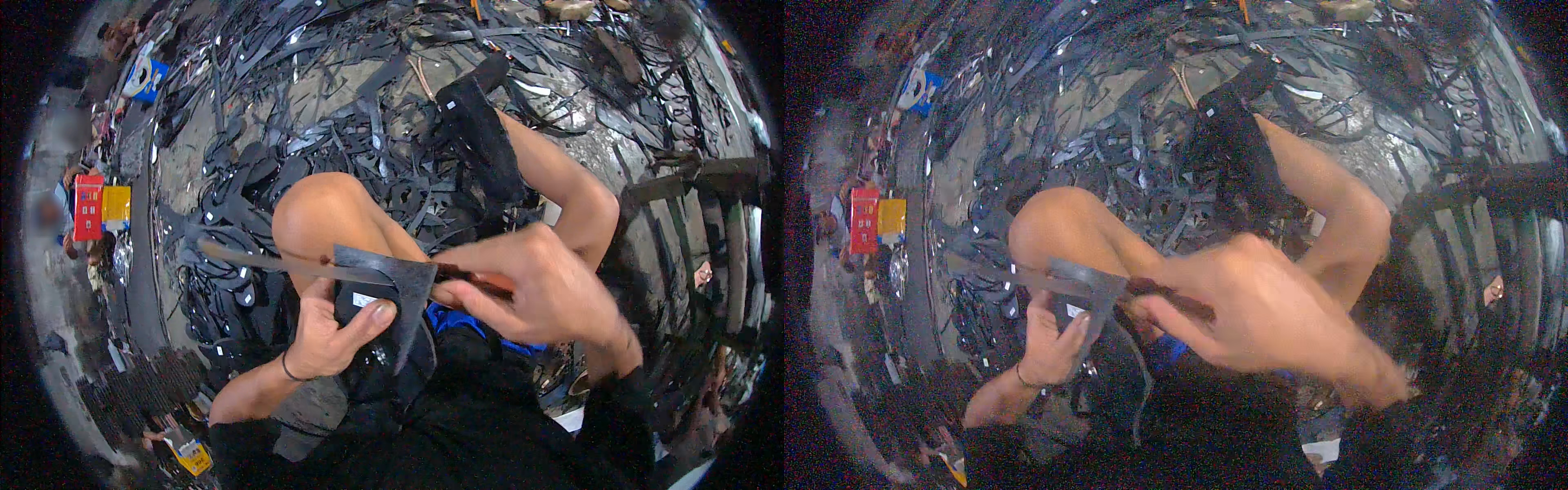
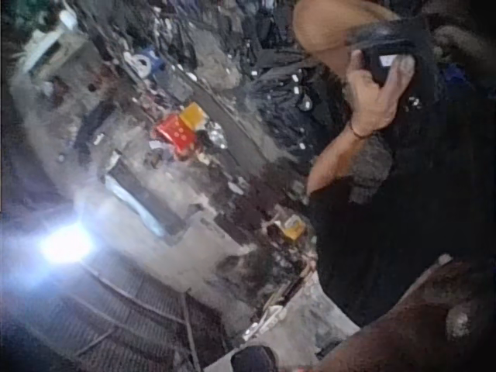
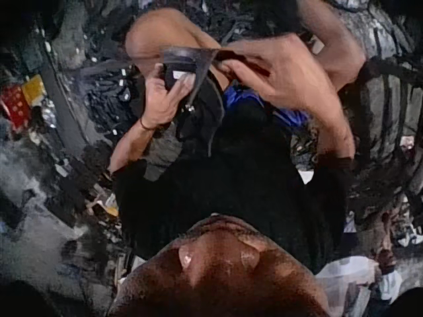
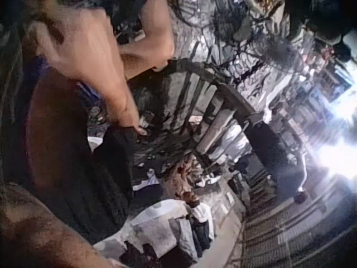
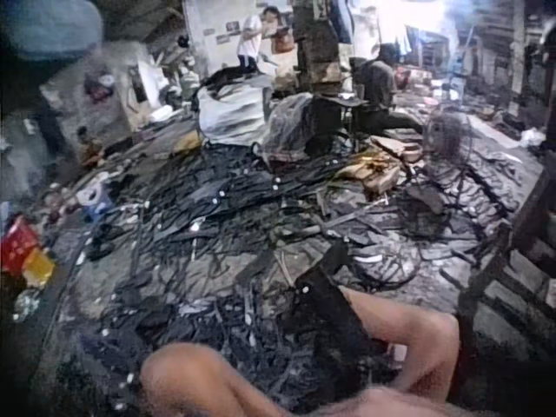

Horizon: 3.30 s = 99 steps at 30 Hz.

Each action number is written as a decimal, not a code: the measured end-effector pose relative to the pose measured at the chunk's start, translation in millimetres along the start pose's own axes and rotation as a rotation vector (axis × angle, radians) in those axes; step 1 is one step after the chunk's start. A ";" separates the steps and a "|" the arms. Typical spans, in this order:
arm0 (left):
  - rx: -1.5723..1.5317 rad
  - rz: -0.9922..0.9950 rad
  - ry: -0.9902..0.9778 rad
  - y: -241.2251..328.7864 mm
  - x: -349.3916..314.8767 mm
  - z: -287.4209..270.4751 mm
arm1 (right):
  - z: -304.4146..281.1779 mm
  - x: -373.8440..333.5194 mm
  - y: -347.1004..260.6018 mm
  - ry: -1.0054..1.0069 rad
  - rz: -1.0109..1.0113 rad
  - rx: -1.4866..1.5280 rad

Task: The person sits on the floor and uses a large knife to cut strips of black rubber material. They repeatedly slice the rubber into smaller pieces and place them on the surrounding pile.

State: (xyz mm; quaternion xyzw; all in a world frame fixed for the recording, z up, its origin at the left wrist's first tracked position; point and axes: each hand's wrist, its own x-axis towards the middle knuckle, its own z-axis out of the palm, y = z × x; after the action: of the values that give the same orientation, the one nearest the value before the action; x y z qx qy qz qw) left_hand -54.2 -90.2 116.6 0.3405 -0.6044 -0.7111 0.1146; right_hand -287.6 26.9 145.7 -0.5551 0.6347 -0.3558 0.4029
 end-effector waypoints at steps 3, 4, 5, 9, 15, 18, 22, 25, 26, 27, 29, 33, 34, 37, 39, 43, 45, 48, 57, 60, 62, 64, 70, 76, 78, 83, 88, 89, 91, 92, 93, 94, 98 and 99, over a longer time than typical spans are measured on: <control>0.004 -0.009 -0.121 -1.6 11.4 2.4 | -17.1 33.8 4.3 -0.157 -0.158 -0.001; 0.142 -0.035 -0.161 12.3 18.1 -4.2 | -10.6 36.3 13.7 -0.096 -0.234 0.159; 0.278 -0.060 -0.195 41.1 27.6 -13.2 | -4.8 39.6 24.1 -0.045 -0.320 0.310; 0.777 0.466 0.226 107.5 48.5 -0.4 | 5.0 9.6 44.1 0.196 -0.262 0.511; -0.530 0.060 -0.081 -102.0 -14.5 14.3 | 70.2 -17.8 56.5 0.443 -0.028 0.824; -0.995 0.036 0.240 -48.9 39.8 58.4 | 81.3 -33.5 69.0 0.573 -0.023 0.791; -0.997 0.170 0.226 -59.4 73.9 51.2 | 91.2 -44.6 64.1 0.674 0.073 0.504; -1.097 0.203 0.186 -70.7 72.8 29.7 | 117.9 -107.6 70.6 0.663 0.165 0.121; -1.086 0.120 0.183 -70.5 71.4 30.2 | 120.5 -128.6 75.1 0.655 0.204 0.099; -1.072 0.018 0.185 -75.2 65.2 29.9 | 119.4 -142.0 76.0 0.652 0.237 0.063; -0.966 -0.110 0.276 -80.7 48.0 33.4 | 114.8 -153.0 67.3 0.602 0.326 0.018; -0.860 -0.095 0.294 -108.7 15.1 16.8 | 112.8 -119.6 53.5 0.521 0.308 0.121; -0.866 -0.121 0.305 -112.2 8.6 14.2 | 112.1 -109.6 50.7 0.486 0.317 0.149; -0.840 -0.081 0.293 -110.3 -6.6 13.2 | 114.0 -79.2 48.6 0.392 0.287 0.203; -0.901 -0.119 0.267 -122.3 -13.3 2.3 | 115.0 -61.2 48.9 0.381 0.218 0.205; -0.932 -0.078 0.275 -125.7 -16.1 -0.7 | 122.6 -51.1 42.8 0.396 0.176 0.195; -0.997 -0.064 0.334 -123.0 -18.0 1.6 | 126.2 -67.6 43.4 0.390 0.190 0.168; -0.831 -0.111 0.348 -125.8 -22.1 -1.1 | 116.1 -94.6 48.8 0.291 0.327 0.201; -0.708 -0.188 0.451 -117.8 -24.0 -3.4 | 149.5 -16.9 82.7 0.405 0.052 0.137; -0.829 -0.209 0.465 -115.2 -19.6 0.0 | 152.3 1.0 84.5 0.397 0.038 0.112; -0.898 -0.205 0.515 -106.3 -21.5 7.6 | 162.6 17.7 90.1 0.448 0.008 0.030; -0.916 -0.208 0.450 -103.3 -19.7 7.1 | 168.3 36.7 94.5 0.558 -0.071 -0.005; -0.738 -0.142 0.439 -105.3 -27.5 10.7 | 160.7 94.6 87.8 0.559 -0.056 0.013; -0.559 -0.087 0.368 -153.3 -61.6 10.8 | 105.0 137.8 112.0 0.581 0.160 0.412; -0.308 -0.112 0.178 -154.9 -68.5 1.6 | 84.2 89.4 86.8 0.192 0.391 0.562; -0.279 0.177 -0.056 -88.9 -9.2 -20.5 | 104.1 37.6 68.5 0.239 0.176 0.482; -0.189 0.044 0.385 -57.5 23.3 -20.2 | 107.2 25.9 42.9 0.482 0.055 0.244; -0.371 0.026 0.412 -35.6 20.4 -19.6 | 105.3 16.0 45.9 0.611 0.040 0.149; -0.406 0.006 0.402 -24.3 9.9 -44.7 | 100.0 -13.2 54.2 0.667 -0.008 -0.059; -0.423 -0.013 0.373 -18.6 4.4 -52.0 | 97.8 -30.8 60.7 0.603 -0.037 -0.180; -0.463 -0.048 0.365 -13.4 -1.3 -53.1 | 102.7 -44.4 66.6 0.525 -0.082 -0.160; -0.469 -0.054 0.365 -14.1 -6.1 -54.4 | 109.4 -57.8 69.1 0.442 -0.123 -0.138; -0.418 -0.025 0.431 -46.2 -20.2 -62.0 | 131.3 -90.8 76.6 0.275 -0.057 0.049; -0.423 -0.011 0.339 -46.5 -22.1 -63.2 | 131.2 -93.2 78.8 0.280 -0.045 0.032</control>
State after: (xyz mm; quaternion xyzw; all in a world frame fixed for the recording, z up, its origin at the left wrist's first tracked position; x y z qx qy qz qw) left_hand 13.1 -115.6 78.3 0.4263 -0.4130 -0.7549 0.2790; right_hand -196.1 129.0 30.3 -0.5075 0.6664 -0.4488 0.3113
